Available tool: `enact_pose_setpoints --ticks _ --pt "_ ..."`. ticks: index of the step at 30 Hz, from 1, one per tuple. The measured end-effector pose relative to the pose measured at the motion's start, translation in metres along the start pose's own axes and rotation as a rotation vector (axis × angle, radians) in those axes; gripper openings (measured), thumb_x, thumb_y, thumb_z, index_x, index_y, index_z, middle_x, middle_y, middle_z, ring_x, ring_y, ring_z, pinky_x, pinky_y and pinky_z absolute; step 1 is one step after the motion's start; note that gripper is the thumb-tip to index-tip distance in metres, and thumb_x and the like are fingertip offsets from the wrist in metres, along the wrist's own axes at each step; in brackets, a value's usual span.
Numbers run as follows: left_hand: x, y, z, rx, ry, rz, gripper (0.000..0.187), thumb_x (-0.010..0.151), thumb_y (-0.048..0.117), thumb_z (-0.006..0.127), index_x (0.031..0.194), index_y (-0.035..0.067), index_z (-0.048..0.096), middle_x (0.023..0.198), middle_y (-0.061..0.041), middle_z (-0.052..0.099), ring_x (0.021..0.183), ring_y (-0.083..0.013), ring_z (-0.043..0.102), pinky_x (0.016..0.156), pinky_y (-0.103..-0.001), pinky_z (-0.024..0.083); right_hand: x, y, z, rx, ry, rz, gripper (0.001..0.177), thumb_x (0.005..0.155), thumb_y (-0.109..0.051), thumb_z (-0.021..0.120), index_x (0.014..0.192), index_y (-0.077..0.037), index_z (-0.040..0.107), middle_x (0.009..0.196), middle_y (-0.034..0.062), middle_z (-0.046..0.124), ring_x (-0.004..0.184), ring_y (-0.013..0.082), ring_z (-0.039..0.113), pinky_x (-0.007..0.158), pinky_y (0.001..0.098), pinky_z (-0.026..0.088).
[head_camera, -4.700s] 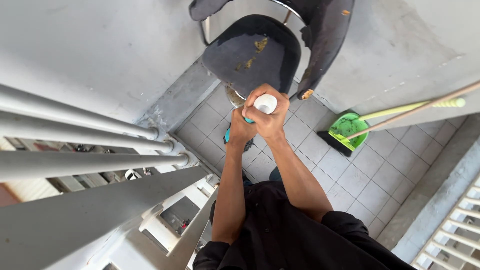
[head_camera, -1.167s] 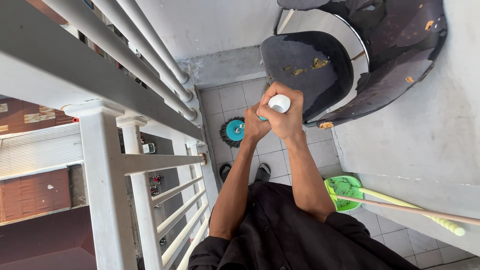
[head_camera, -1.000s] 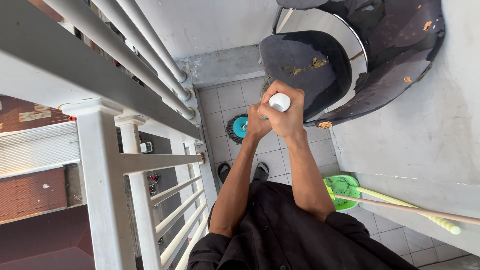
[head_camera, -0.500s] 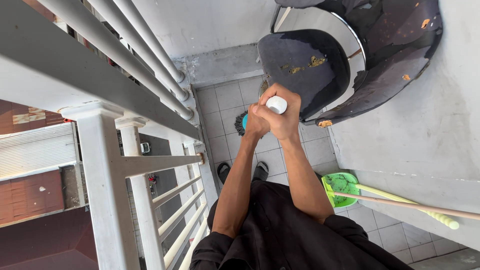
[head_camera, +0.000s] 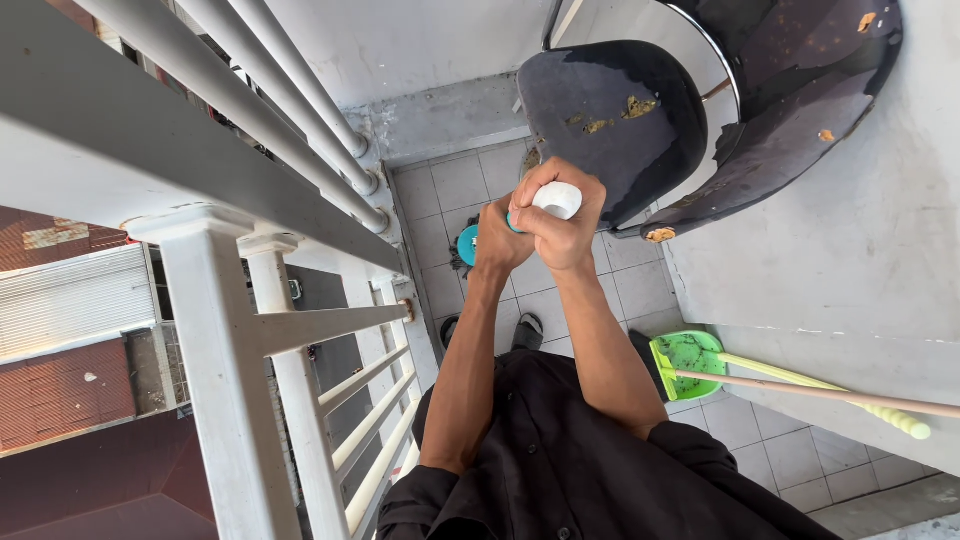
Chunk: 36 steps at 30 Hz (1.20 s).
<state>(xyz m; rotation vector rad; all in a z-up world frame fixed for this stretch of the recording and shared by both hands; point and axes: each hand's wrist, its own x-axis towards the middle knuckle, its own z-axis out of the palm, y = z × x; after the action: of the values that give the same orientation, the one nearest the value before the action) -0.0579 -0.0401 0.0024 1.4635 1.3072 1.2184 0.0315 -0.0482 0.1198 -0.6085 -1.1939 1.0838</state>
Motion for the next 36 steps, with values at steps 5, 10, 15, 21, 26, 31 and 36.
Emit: enact_pose_setpoints --ticks 5,10,15,21,26,31,36 --pt "0.001 0.002 -0.023 0.038 0.002 -0.010 0.037 0.069 0.024 0.081 0.094 -0.001 0.071 0.082 -0.018 0.076 0.079 -0.0280 0.078 0.069 -0.037 0.057 0.002 0.010 0.013 0.040 -0.006 -0.024 0.013 0.068 0.010 0.060 0.077 0.001 0.059 0.067 0.0110 0.061 0.060 0.0164 0.059 0.060 0.0319 0.051" --pt "0.003 0.005 -0.039 0.079 -0.003 0.004 0.036 0.070 0.024 0.081 0.095 -0.001 0.072 0.083 -0.019 0.076 0.080 -0.0289 0.078 0.071 -0.038 0.058 0.002 0.017 0.023 0.082 0.015 -0.039 0.014 0.066 0.009 0.058 0.078 0.001 0.058 0.067 0.0110 0.059 0.059 0.0175 0.058 0.060 0.0327 0.051" --pt "0.004 0.004 -0.048 0.122 -0.018 0.002 0.037 0.068 0.025 0.084 0.093 0.000 0.072 0.080 -0.019 0.076 0.077 -0.0291 0.078 0.067 -0.039 0.059 -0.002 0.027 0.024 0.161 0.026 -0.048 0.015 0.064 0.009 0.056 0.077 0.001 0.057 0.066 0.0123 0.058 0.056 0.0179 0.057 0.057 0.0322 0.049" --pt "0.005 0.008 -0.054 0.148 -0.029 -0.007 0.036 0.065 0.022 0.085 0.091 0.000 0.073 0.080 -0.018 0.076 0.075 -0.0288 0.078 0.066 -0.039 0.058 -0.002 0.031 0.025 0.175 0.004 -0.068 0.016 0.064 0.009 0.056 0.078 0.001 0.058 0.066 0.0124 0.060 0.057 0.0181 0.058 0.058 0.0321 0.049" --pt "0.008 0.005 -0.043 0.097 0.003 -0.026 0.031 0.071 0.019 0.080 0.094 -0.001 0.073 0.082 -0.019 0.076 0.079 -0.0278 0.079 0.068 -0.039 0.058 0.006 0.027 0.019 0.086 -0.013 -0.059 0.013 0.069 0.010 0.056 0.078 0.001 0.058 0.068 0.0115 0.061 0.059 0.0161 0.059 0.060 0.0317 0.051" --pt "0.015 0.005 -0.016 0.046 0.115 -0.067 0.029 0.073 0.015 0.078 0.096 -0.002 0.071 0.084 -0.019 0.076 0.081 -0.0258 0.077 0.070 -0.039 0.057 0.021 0.013 0.003 -0.071 -0.073 -0.031 0.010 0.074 0.009 0.057 0.078 0.000 0.058 0.069 0.0107 0.064 0.063 0.0158 0.063 0.061 0.0298 0.052" --pt "0.025 0.001 0.014 -0.066 0.186 -0.092 0.021 0.073 0.008 0.072 0.089 -0.002 0.064 0.080 -0.016 0.073 0.075 -0.0202 0.067 0.067 -0.038 0.054 0.039 0.003 -0.021 -0.084 -0.146 -0.006 0.009 0.076 0.008 0.058 0.078 0.000 0.057 0.069 0.0089 0.064 0.063 0.0147 0.064 0.061 0.0292 0.051"
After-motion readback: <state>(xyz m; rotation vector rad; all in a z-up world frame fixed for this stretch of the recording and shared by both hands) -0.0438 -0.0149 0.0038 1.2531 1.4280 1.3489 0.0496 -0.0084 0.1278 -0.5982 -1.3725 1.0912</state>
